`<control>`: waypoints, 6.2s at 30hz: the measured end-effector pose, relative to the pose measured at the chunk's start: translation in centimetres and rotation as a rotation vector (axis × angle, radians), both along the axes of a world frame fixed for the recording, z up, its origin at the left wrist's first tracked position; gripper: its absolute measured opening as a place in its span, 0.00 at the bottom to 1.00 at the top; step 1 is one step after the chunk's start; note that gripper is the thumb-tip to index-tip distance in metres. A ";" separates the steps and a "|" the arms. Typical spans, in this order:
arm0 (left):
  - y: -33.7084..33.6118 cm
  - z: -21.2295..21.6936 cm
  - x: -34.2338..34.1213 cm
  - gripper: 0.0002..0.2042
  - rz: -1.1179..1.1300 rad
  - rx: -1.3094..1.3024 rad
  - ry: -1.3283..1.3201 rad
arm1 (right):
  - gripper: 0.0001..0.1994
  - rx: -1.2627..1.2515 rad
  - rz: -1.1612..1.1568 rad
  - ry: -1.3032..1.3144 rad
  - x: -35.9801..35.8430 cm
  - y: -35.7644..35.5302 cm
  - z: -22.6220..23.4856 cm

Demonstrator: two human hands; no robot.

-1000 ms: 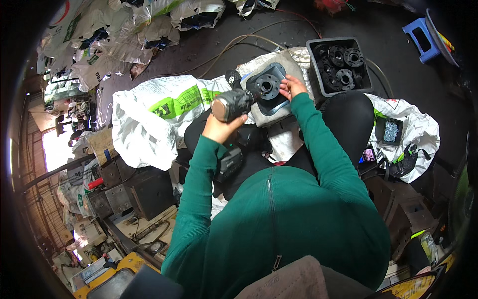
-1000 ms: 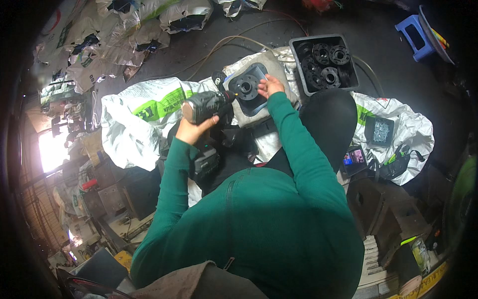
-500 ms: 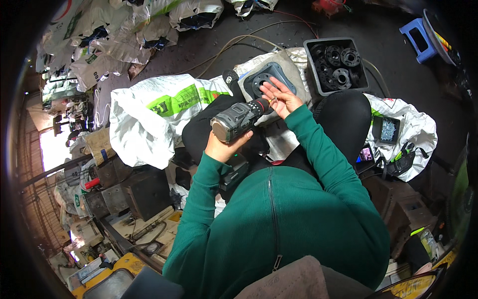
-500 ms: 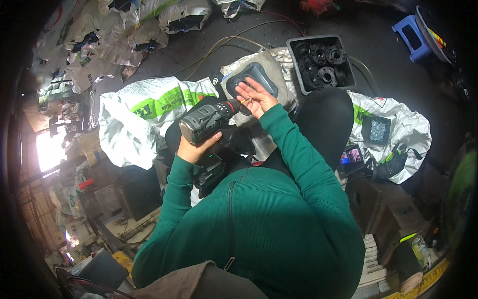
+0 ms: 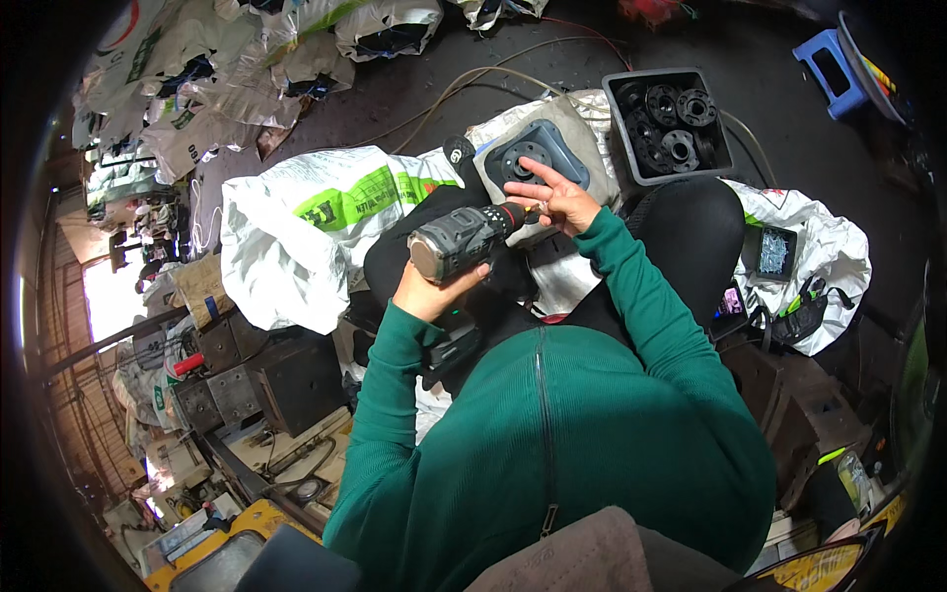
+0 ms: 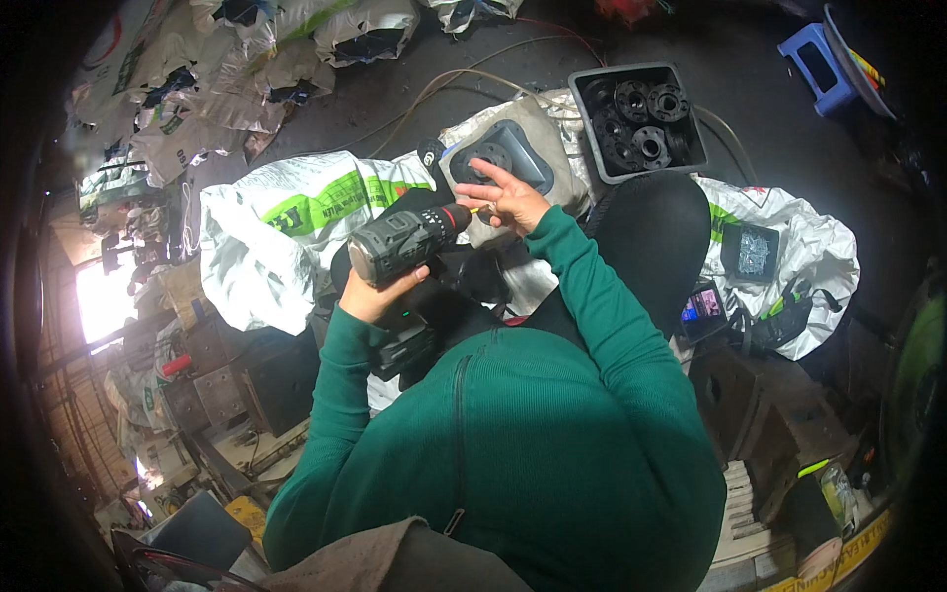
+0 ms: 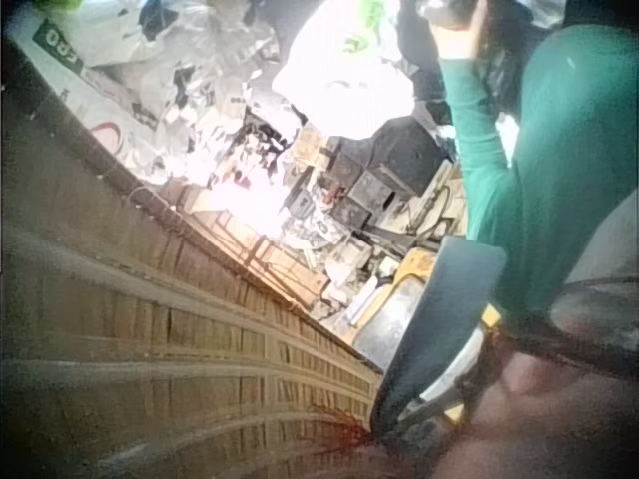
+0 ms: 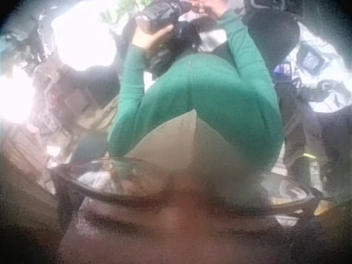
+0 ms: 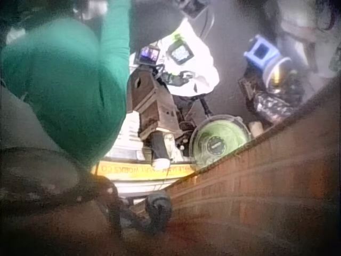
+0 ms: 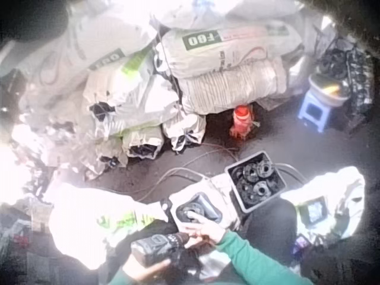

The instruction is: The person sits cross-legged on the floor and uses a cordless impact driver to fasten bolts into a circular metal component resting on a cushion. They repeatedly pick up bolts, align them, and drive them into the part, then place the finished component into a nearby tray.

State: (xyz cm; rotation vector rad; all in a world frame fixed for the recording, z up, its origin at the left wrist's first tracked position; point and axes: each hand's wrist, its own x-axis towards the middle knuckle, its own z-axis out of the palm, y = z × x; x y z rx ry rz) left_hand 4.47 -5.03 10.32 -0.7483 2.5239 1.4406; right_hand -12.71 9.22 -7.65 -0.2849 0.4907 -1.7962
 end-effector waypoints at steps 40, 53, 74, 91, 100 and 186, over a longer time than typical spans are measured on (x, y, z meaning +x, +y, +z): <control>-2.2 -0.6 -1.4 0.25 0.014 -0.116 -0.049 | 0.15 0.965 -0.382 0.090 2.3 -1.5 -7.9; -7.2 -6.7 -10.5 0.23 -0.118 -0.175 -0.085 | 0.16 1.074 -0.608 1.053 -3.6 -7.9 -12.0; -7.8 -7.1 -11.3 0.23 -0.125 -0.163 -0.129 | 0.14 0.902 -0.661 1.006 -4.4 -8.5 -11.9; -7.9 -6.4 -10.5 0.23 -0.084 -0.192 -0.152 | 0.21 0.976 -0.459 1.014 -4.1 -9.0 -12.3; -7.9 -6.6 -10.1 0.24 -0.052 -0.154 -0.110 | 0.21 0.983 -0.432 1.098 -4.6 -9.1 -12.0; -10.7 -7.2 -12.9 0.21 -0.212 -0.013 -0.208 | 0.18 0.851 -0.664 0.631 -3.0 -9.0 -14.5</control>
